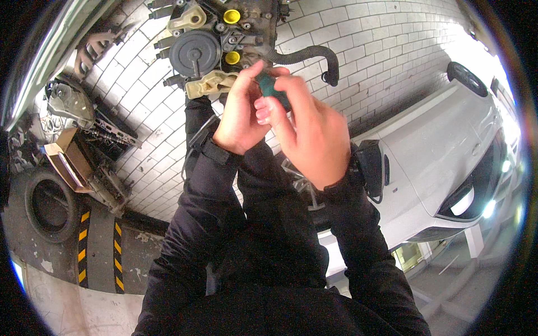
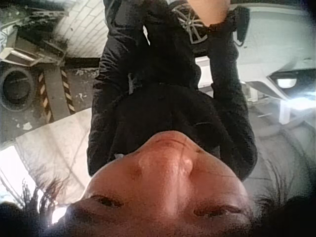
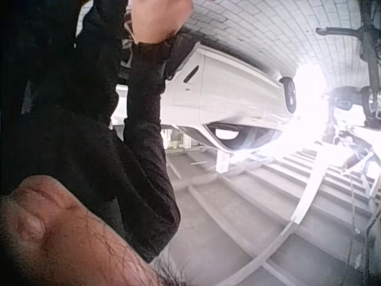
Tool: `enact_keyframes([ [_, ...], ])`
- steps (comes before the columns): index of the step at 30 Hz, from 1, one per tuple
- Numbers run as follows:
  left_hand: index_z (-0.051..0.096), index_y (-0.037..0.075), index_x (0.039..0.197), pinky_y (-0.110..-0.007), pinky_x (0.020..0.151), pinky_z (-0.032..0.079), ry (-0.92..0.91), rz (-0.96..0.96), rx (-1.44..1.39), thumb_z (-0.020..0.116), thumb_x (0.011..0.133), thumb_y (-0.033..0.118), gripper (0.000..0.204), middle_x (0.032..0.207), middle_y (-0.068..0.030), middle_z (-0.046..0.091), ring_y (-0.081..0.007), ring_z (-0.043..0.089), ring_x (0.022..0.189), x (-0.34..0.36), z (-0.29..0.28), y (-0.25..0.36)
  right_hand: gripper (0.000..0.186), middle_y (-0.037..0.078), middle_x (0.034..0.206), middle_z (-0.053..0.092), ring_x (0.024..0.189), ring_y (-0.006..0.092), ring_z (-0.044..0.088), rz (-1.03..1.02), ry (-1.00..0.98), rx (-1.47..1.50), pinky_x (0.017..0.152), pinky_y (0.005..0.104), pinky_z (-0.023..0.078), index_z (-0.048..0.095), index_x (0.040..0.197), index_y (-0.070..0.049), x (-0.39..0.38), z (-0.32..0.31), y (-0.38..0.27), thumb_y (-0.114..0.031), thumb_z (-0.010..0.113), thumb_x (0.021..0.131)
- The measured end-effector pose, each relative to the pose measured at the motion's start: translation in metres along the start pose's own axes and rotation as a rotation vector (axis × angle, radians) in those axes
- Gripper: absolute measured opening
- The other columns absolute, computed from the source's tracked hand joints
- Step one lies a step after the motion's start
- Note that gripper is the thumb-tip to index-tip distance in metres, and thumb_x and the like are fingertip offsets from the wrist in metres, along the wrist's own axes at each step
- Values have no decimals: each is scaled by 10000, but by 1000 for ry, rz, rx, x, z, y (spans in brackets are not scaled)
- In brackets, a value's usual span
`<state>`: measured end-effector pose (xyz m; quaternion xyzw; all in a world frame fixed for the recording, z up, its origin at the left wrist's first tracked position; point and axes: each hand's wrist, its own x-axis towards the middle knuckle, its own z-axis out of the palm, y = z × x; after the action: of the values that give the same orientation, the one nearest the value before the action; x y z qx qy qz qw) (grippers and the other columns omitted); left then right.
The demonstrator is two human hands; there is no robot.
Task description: Using a screwdriver to work on a vehicle engine block in a garage environment.
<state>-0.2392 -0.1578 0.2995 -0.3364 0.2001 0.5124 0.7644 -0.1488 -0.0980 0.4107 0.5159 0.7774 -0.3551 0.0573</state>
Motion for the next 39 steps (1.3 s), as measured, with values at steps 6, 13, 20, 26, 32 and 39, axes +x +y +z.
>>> enact_keyframes([
  [6,575,151,782,-207,422,237,-33,-22,-23,606,1014,391,334,550,99,380,-35,319,447,8,-7,-2,271,118,763,671,649,324,685,-126,60,-128,553,421,511,565,1187,-103,11,-2,9,-235,661,971],
  [13,567,144,793,-209,432,238,-43,16,-47,611,1003,371,313,549,95,397,-28,322,459,8,-2,-6,363,158,1063,669,835,354,683,276,-128,14,686,403,545,575,1218,-68,9,-9,-7,-175,717,902],
  [20,581,93,900,-217,422,202,55,79,48,613,1005,361,290,591,89,328,-30,265,460,10,1,-5,360,136,983,702,744,301,696,-242,80,-108,646,383,543,571,1246,-76,9,-5,10,-207,697,935],
  [26,602,129,795,-227,427,218,41,10,-69,612,993,360,304,575,83,415,-37,309,452,14,-2,-6,343,129,946,705,698,303,691,114,0,-82,630,384,543,594,1248,-92,8,-8,1,-211,692,941],
  [32,567,113,858,-225,434,210,37,83,2,627,998,374,302,581,93,322,-36,259,464,15,1,-8,407,132,968,700,714,300,684,-210,98,-21,628,375,542,587,1285,-96,6,2,23,-207,714,914],
  [39,587,112,805,-215,425,224,9,33,-26,604,996,374,324,570,84,429,-27,316,456,11,9,-5,391,131,992,704,733,303,695,-60,74,-59,625,384,538,587,1283,-96,10,-8,9,-178,699,917],
])
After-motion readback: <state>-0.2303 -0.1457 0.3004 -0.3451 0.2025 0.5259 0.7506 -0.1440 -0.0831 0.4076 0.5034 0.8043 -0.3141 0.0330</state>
